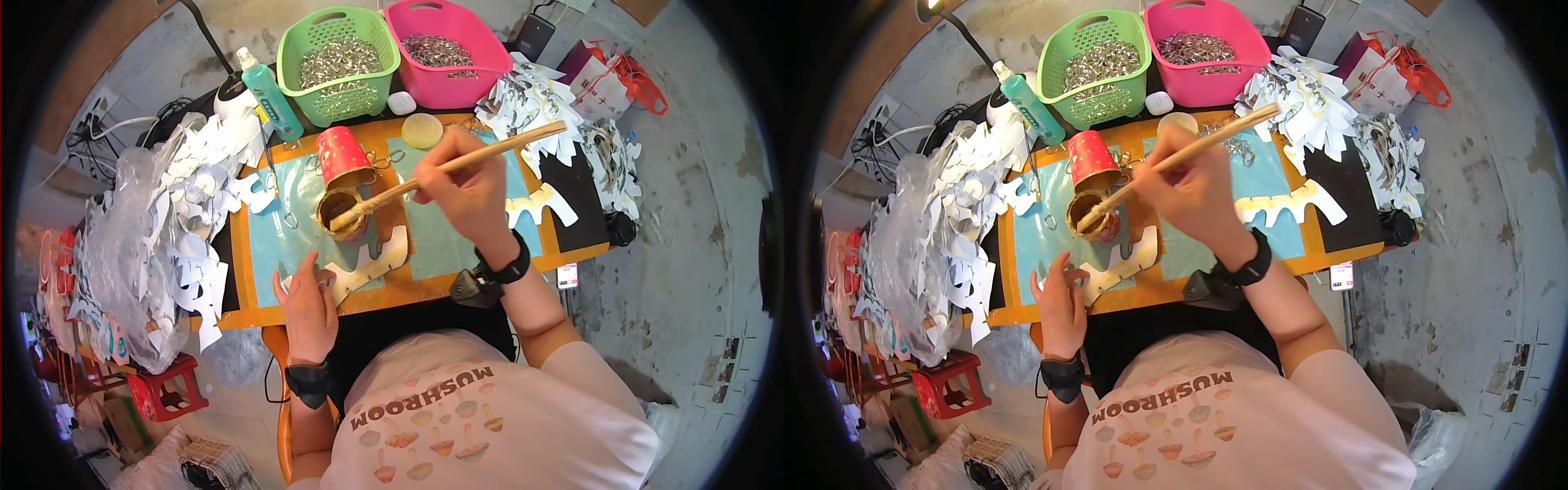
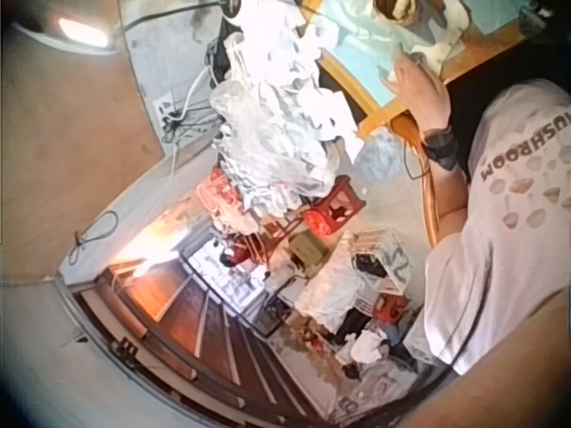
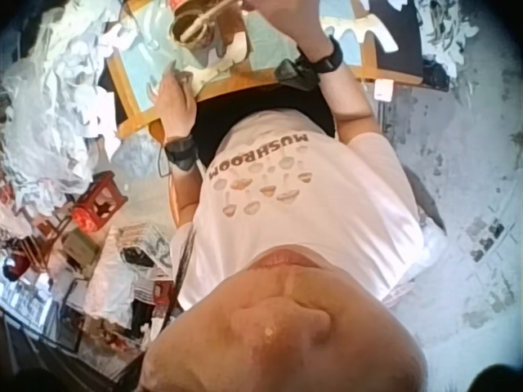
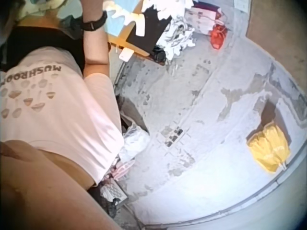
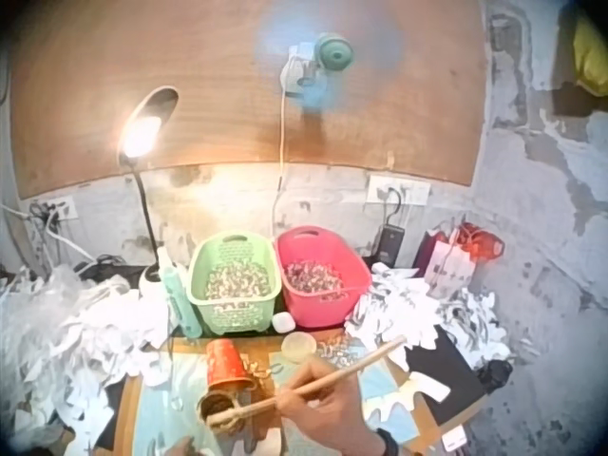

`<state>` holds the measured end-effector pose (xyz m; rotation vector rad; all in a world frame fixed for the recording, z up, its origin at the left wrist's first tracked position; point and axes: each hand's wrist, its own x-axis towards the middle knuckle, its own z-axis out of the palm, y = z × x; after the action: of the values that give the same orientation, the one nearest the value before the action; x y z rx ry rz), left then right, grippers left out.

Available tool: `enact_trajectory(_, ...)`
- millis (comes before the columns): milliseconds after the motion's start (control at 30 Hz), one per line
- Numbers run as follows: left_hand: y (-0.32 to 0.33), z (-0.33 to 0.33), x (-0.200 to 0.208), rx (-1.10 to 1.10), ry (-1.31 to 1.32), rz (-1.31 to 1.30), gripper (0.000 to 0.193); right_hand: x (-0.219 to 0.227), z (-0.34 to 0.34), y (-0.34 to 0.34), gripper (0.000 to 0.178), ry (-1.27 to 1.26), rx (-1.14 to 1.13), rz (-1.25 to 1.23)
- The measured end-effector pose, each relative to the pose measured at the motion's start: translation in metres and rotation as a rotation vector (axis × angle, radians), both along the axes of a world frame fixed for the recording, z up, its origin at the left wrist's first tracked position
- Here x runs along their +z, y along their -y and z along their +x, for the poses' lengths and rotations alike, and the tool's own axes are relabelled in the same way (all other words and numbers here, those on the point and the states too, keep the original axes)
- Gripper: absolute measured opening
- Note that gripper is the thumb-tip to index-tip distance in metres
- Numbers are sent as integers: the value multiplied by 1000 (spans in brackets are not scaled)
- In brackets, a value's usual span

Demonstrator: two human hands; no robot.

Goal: Applying glue to shoe components with a brush at a workbench.

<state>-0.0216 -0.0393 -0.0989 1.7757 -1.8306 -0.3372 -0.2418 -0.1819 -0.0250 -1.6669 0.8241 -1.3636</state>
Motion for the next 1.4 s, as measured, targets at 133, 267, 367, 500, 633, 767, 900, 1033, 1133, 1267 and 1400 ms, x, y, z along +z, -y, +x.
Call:
enact_trajectory(133, 0, 1, 1, 7, 7, 3, 47, 4, -17, -7, 14, 151, -23, 193)
enact_trajectory(267, 1, 0, 1, 0, 5, -12, 46, -11, -50, -8, 11, 151, -124, 149)
enact_trajectory(367, 1, 0, 1, 0, 4, -16, 46, -16, -66, -12, 7, 337, -236, -18)
enact_trajectory(500, 1, 2, 2, -10, -18, 39, 49, -24, -86, -22, 5, 644, -227, 60)
enact_trajectory(633, -1, 3, 1, -2, -25, 75, 50, -41, -91, -33, 7, 674, -136, 180)
enact_trajectory(767, 1, 2, 2, -11, -44, 61, 50, -55, -88, -45, 9, 591, -168, 274)
enact_trajectory(900, -2, 4, -2, 2, -43, 54, 48, -58, -88, -50, 10, 541, -181, 306)
enact_trajectory(1033, 0, 4, -1, -4, -35, 53, 47, -61, -86, -54, 3, 431, -207, 318)
enact_trajectory(1133, -2, 4, 0, 2, -28, 70, 47, -71, -89, -56, 9, 322, -204, 314)
enact_trajectory(1267, -1, 4, 2, -2, -20, 63, 48, -77, -81, -58, 14, 265, -195, 325)
enact_trajectory(1400, -1, 3, 2, -4, -23, 70, 47, -76, -78, -60, 18, 242, -191, 357)
